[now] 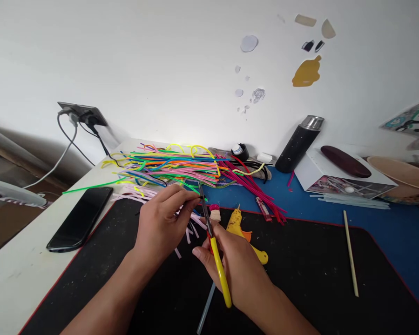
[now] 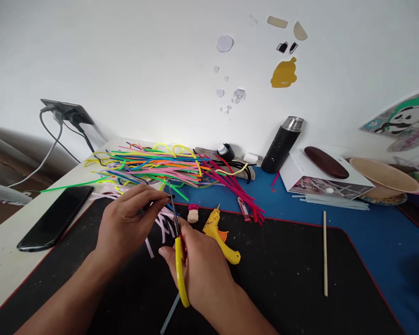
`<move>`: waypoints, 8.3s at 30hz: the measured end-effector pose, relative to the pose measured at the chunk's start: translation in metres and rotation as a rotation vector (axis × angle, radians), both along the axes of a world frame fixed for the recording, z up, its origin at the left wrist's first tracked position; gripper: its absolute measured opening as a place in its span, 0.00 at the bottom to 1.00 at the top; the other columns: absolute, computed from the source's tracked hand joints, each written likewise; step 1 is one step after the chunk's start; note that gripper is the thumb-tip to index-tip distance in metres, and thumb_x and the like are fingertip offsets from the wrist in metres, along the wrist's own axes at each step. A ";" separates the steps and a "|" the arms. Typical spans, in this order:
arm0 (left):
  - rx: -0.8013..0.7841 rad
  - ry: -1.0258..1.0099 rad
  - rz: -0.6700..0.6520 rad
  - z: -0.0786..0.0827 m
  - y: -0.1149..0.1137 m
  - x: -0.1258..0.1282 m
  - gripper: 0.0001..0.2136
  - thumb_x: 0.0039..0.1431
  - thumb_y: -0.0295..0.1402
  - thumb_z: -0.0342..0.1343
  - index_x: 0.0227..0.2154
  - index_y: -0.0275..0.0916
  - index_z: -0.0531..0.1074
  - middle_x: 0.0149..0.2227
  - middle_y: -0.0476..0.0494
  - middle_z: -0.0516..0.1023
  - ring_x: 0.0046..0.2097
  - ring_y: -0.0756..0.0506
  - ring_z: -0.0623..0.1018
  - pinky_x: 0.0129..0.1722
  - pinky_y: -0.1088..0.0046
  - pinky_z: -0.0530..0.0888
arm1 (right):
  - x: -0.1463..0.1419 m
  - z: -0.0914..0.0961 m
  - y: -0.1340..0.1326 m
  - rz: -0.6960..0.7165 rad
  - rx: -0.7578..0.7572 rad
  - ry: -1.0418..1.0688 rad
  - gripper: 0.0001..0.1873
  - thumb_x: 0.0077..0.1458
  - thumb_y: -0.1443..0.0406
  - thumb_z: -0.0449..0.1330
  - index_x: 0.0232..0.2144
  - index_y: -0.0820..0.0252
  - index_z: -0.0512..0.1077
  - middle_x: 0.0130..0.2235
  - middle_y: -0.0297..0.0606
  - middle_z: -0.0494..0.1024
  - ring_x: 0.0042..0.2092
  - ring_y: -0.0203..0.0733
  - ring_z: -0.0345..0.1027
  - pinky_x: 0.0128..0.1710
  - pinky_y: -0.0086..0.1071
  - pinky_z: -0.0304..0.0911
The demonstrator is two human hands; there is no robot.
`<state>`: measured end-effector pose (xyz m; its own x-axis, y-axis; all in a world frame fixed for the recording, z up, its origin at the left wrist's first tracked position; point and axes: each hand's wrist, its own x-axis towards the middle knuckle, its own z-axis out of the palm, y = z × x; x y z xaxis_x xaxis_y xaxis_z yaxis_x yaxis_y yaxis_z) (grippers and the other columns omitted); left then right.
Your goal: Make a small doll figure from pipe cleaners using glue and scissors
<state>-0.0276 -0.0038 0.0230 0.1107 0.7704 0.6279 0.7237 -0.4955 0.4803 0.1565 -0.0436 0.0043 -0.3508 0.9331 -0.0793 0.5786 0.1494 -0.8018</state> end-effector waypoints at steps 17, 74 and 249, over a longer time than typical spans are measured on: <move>-0.169 -0.273 0.157 0.005 0.003 -0.014 0.03 0.66 0.35 0.63 0.36 0.43 0.81 0.36 0.50 0.84 0.37 0.46 0.81 0.35 0.72 0.74 | -0.005 0.002 -0.006 0.035 -0.330 0.429 0.28 0.62 0.57 0.68 0.62 0.53 0.71 0.35 0.30 0.78 0.32 0.38 0.75 0.36 0.33 0.73; -0.464 0.372 -0.130 -0.037 0.019 0.008 0.05 0.67 0.27 0.59 0.39 0.41 0.80 0.36 0.44 0.84 0.39 0.41 0.81 0.39 0.67 0.73 | 0.031 0.017 0.010 -0.302 -0.087 0.688 0.20 0.67 0.52 0.65 0.56 0.51 0.74 0.33 0.32 0.79 0.24 0.38 0.75 0.23 0.33 0.72; 0.087 -0.153 0.046 -0.002 0.002 -0.003 0.03 0.67 0.26 0.60 0.38 0.40 0.77 0.32 0.50 0.81 0.33 0.49 0.77 0.34 0.73 0.72 | 0.014 0.003 -0.006 -0.036 -0.254 0.521 0.36 0.62 0.38 0.61 0.57 0.57 0.74 0.31 0.33 0.73 0.23 0.32 0.60 0.24 0.29 0.55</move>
